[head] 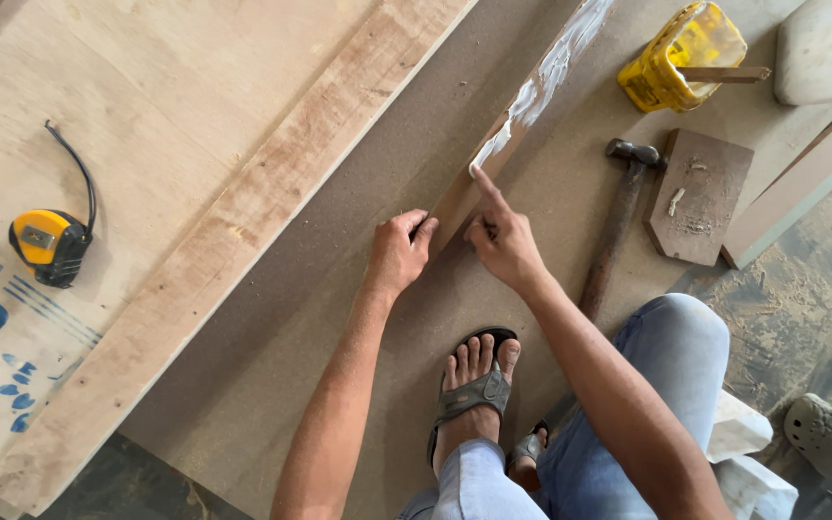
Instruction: The person hammers nails into a wooden strip with a hammer and then applies glue to the strip by hand.
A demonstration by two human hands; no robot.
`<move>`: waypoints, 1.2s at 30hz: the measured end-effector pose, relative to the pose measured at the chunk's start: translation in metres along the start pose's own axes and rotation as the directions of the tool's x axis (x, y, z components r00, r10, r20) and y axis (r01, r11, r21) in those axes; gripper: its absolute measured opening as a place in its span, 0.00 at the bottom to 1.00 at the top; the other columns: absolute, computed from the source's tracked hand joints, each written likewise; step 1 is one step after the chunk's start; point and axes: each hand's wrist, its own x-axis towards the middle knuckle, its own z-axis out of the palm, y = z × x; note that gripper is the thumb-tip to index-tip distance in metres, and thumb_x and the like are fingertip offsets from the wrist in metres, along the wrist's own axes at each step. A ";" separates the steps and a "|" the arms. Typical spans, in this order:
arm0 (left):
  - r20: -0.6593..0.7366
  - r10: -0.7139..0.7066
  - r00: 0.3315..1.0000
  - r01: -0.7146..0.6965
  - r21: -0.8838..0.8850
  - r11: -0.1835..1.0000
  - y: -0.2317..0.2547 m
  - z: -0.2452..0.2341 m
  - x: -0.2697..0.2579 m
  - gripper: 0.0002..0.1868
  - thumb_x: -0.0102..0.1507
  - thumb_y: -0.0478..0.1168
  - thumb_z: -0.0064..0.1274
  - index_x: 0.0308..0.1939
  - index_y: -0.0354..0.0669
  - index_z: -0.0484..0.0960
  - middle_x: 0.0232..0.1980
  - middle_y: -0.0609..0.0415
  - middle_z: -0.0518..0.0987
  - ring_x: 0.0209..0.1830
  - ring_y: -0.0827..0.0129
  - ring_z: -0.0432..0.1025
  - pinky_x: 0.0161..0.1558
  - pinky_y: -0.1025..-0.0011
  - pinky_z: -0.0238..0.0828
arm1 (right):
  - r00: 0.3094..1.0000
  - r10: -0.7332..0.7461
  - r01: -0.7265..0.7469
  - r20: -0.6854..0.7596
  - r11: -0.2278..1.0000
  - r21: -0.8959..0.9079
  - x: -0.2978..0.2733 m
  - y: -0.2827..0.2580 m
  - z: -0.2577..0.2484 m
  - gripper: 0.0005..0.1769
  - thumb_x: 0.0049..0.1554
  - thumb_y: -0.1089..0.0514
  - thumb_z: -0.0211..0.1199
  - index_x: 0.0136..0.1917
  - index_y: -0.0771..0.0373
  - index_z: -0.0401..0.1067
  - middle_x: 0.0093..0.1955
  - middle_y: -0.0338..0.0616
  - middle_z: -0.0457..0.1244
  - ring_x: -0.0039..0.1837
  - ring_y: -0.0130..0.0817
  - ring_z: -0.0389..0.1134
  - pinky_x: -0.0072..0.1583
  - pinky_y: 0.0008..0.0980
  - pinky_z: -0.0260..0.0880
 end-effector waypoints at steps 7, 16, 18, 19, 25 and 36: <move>-0.049 0.075 0.996 -0.073 0.025 0.997 -0.008 0.005 0.002 0.15 0.71 0.42 0.50 0.44 0.31 0.83 0.41 0.38 0.85 0.42 0.47 0.81 0.40 0.58 0.77 | 0.988 0.063 0.015 0.142 0.869 -0.494 -0.015 -0.010 0.012 0.52 0.53 0.62 0.59 0.85 0.62 0.40 0.31 0.54 0.64 0.33 0.48 0.67 0.40 0.48 0.69; -0.047 0.024 0.999 -0.025 -0.019 1.000 -0.007 0.004 0.000 0.14 0.70 0.42 0.51 0.48 0.32 0.83 0.42 0.39 0.84 0.43 0.49 0.82 0.40 0.59 0.77 | 0.993 0.095 -0.043 0.077 0.860 -0.508 0.010 -0.016 -0.010 0.30 0.65 0.57 0.56 0.79 0.58 0.57 0.36 0.51 0.69 0.37 0.41 0.71 0.42 0.41 0.75; -0.054 0.027 0.998 -0.028 -0.014 1.000 -0.005 0.003 -0.001 0.14 0.70 0.42 0.52 0.47 0.32 0.84 0.42 0.39 0.85 0.43 0.50 0.82 0.40 0.59 0.78 | 0.991 0.136 -0.116 0.012 0.882 -0.457 0.033 -0.010 -0.029 0.38 0.62 0.62 0.52 0.83 0.60 0.49 0.48 0.53 0.67 0.35 0.43 0.71 0.38 0.41 0.76; -0.059 0.030 0.998 -0.031 -0.010 0.999 -0.004 0.002 0.000 0.14 0.70 0.42 0.52 0.46 0.33 0.84 0.42 0.39 0.85 0.43 0.50 0.82 0.40 0.59 0.78 | 0.978 0.207 -0.187 -0.005 0.871 -0.454 0.043 -0.007 -0.038 0.41 0.59 0.65 0.50 0.84 0.61 0.44 0.59 0.53 0.65 0.33 0.46 0.70 0.34 0.42 0.76; -0.042 0.047 0.998 -0.048 -0.031 0.998 0.002 0.000 0.000 0.14 0.70 0.43 0.51 0.47 0.34 0.84 0.40 0.42 0.85 0.40 0.55 0.83 0.38 0.61 0.77 | 0.999 -0.038 0.043 0.020 0.885 -0.464 0.050 0.011 -0.051 0.47 0.52 0.68 0.55 0.84 0.60 0.50 0.38 0.54 0.69 0.39 0.38 0.70 0.48 0.40 0.73; -0.025 0.046 0.999 -0.046 -0.005 0.999 0.000 0.000 0.000 0.14 0.71 0.44 0.50 0.44 0.34 0.83 0.37 0.44 0.85 0.36 0.58 0.82 0.36 0.61 0.75 | 0.995 0.083 -0.090 -0.051 0.985 -0.147 0.049 0.037 -0.059 0.42 0.60 0.68 0.53 0.86 0.60 0.49 0.35 0.40 0.68 0.37 0.25 0.69 0.47 0.30 0.72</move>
